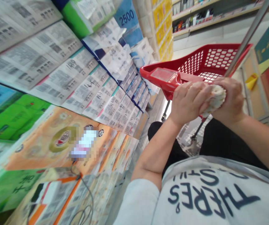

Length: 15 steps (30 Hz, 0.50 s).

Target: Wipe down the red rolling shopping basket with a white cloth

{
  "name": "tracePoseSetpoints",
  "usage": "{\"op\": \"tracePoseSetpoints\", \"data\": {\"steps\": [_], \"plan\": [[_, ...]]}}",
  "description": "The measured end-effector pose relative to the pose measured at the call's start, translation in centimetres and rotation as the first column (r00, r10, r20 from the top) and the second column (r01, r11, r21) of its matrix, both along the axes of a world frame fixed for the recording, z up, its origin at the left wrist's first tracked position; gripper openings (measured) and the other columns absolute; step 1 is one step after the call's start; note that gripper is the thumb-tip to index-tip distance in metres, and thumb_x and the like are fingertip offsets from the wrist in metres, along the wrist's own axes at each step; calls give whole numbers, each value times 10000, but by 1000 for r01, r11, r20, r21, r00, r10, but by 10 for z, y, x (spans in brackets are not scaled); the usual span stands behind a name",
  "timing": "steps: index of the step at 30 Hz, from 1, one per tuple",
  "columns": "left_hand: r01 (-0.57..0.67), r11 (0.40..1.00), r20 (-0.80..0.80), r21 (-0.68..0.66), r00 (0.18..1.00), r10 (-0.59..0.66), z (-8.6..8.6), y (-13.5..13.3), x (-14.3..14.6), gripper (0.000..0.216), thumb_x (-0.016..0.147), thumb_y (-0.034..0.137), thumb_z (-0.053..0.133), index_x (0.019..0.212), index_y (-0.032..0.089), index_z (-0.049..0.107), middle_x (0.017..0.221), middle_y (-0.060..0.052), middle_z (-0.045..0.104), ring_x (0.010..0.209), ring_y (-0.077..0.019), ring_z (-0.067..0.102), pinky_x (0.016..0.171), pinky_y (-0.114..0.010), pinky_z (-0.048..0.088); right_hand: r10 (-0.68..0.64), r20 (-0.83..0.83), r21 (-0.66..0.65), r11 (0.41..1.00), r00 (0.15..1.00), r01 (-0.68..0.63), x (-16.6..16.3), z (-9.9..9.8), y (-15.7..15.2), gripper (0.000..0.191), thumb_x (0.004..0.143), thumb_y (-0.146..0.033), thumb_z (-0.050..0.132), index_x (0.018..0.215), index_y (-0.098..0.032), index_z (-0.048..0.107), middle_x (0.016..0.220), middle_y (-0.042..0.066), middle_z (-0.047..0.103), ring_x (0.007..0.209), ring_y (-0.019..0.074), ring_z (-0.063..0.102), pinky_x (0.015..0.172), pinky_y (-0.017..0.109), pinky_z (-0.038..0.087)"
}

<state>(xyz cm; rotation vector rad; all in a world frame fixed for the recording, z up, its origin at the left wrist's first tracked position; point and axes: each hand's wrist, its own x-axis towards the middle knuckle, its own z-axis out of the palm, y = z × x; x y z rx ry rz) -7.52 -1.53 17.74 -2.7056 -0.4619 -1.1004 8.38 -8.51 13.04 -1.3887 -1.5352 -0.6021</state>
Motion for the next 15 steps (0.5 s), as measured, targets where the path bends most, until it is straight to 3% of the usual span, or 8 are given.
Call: {"op": "tracePoseSetpoints", "data": {"steps": [6,10,15], "plan": [[-73,977,82,-199,993,91,11,15,1,482,1016,382,155,1128,168,573,1089,-97,634,1067,-192,531,972,-376,374,-17,16,-51,999,1000,18,-2,4,3,402,811,-228,610,1184,-125,500,1187,158,609,1200,207,523,1034,380,396],[-53,993,38,-102,998,57,7,15,-4,452,1008,374,192,1214,182,546,1230,-95,567,1229,-221,444,1049,-442,327,-26,8,-111,993,1000,27,1,4,1,464,774,-185,628,1210,-131,481,1226,154,589,1231,211,495,1045,389,370],[-46,999,-88,19,995,48,2,12,-13,407,1007,355,231,1264,261,533,1364,-57,465,1374,-237,304,1106,-491,269,-4,-5,-145,989,1000,3,16,-3,-7,496,787,-257,666,1228,-126,480,1229,171,581,1238,223,491,1049,403,343]]}}
